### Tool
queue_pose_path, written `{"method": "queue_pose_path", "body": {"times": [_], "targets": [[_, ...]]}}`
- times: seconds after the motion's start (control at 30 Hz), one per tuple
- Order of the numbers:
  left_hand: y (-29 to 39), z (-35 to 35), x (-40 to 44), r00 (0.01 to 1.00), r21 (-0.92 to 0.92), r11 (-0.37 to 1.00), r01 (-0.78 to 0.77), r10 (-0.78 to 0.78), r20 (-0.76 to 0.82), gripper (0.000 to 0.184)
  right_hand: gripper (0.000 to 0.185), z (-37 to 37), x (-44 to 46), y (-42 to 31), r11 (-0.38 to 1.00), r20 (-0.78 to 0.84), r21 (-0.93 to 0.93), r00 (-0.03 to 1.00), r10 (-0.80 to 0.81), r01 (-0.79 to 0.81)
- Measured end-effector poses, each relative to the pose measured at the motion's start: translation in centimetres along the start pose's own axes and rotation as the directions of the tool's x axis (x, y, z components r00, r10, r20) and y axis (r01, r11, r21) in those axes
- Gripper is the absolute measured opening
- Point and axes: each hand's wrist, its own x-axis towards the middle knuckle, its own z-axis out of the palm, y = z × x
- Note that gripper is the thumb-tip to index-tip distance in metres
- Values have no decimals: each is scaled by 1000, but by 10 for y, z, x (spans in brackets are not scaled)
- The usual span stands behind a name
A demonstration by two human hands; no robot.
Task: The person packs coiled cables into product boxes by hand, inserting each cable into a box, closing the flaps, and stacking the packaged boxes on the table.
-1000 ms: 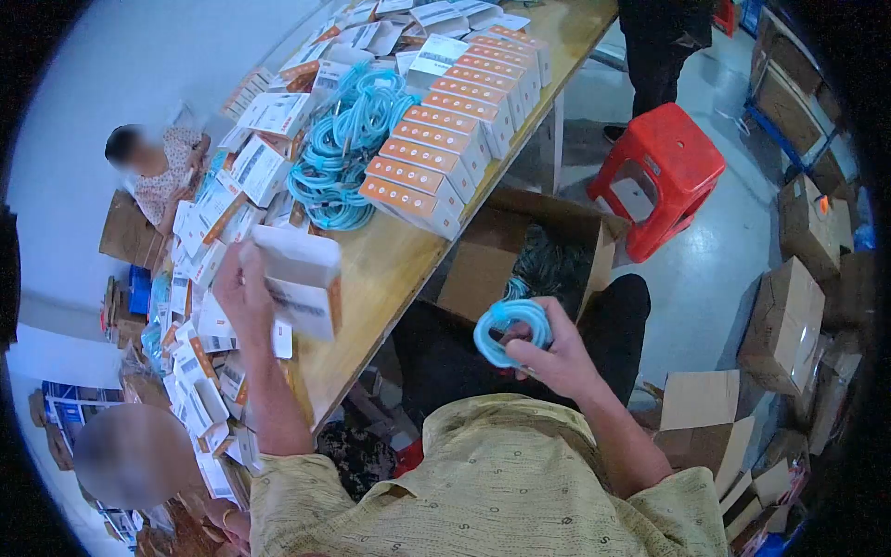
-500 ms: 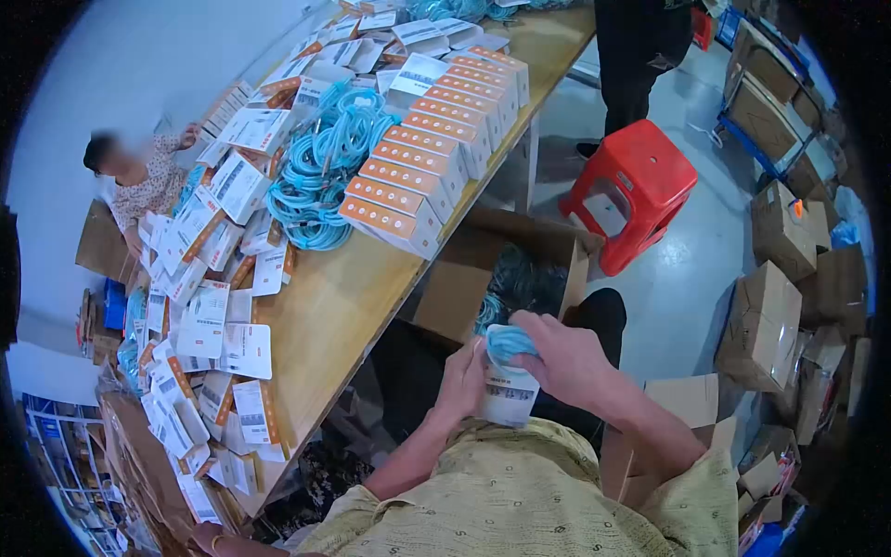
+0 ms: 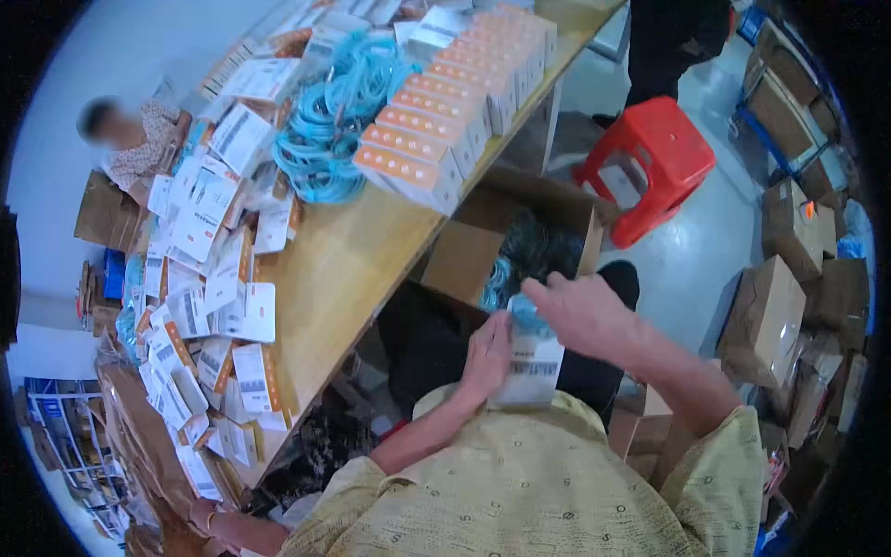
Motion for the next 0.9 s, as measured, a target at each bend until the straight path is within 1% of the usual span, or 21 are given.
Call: {"method": "queue_pose_path", "body": {"times": [0.07,0.1,0.17,0.2,0.23,0.33,0.37,0.5,0.53,0.67,0.7,0.83,0.87,0.9], "targets": [[-4,-1,5,1000,2,1000,-6,6,15,29,21,1,4,6,999,52,-33,998,-24,25],[14,-4,4,993,-13,995,104,-103,58,31,22,-11,7,12,996,151,89,988,-33,20],[11,2,6,998,-44,998,-37,39,52,31,27,-12,10,26,981,180,189,980,-88,53],[11,3,8,996,-34,997,-69,71,47,32,27,-10,9,24,977,210,210,974,-89,43],[13,4,10,993,-20,994,-112,113,37,33,26,-12,12,22,983,211,176,974,-86,49],[19,-8,17,999,-6,999,-44,44,0,33,23,-22,28,18,996,158,29,984,-82,79],[18,-9,18,999,-3,999,-44,44,-6,33,23,-22,29,17,996,156,30,984,-88,85],[9,-18,11,997,52,996,-74,72,29,33,21,-12,26,4,984,159,-106,979,-127,145],[8,-17,11,997,53,997,-64,62,35,33,21,-9,27,4,985,165,-96,978,-126,143],[8,-14,12,999,37,999,-1,0,32,32,22,-4,36,11,965,258,0,932,-253,262],[9,-13,12,999,36,999,0,-1,38,32,22,-4,37,13,967,259,2,933,-248,256],[11,-13,14,999,30,999,31,-31,14,32,32,-13,53,10,978,395,194,906,-150,78],[10,-15,14,999,25,999,34,-34,5,32,32,-14,53,12,978,400,190,903,-157,85],[8,-17,14,999,22,999,42,-41,-16,33,37,-15,52,15,967,371,256,925,-85,-14]]}}
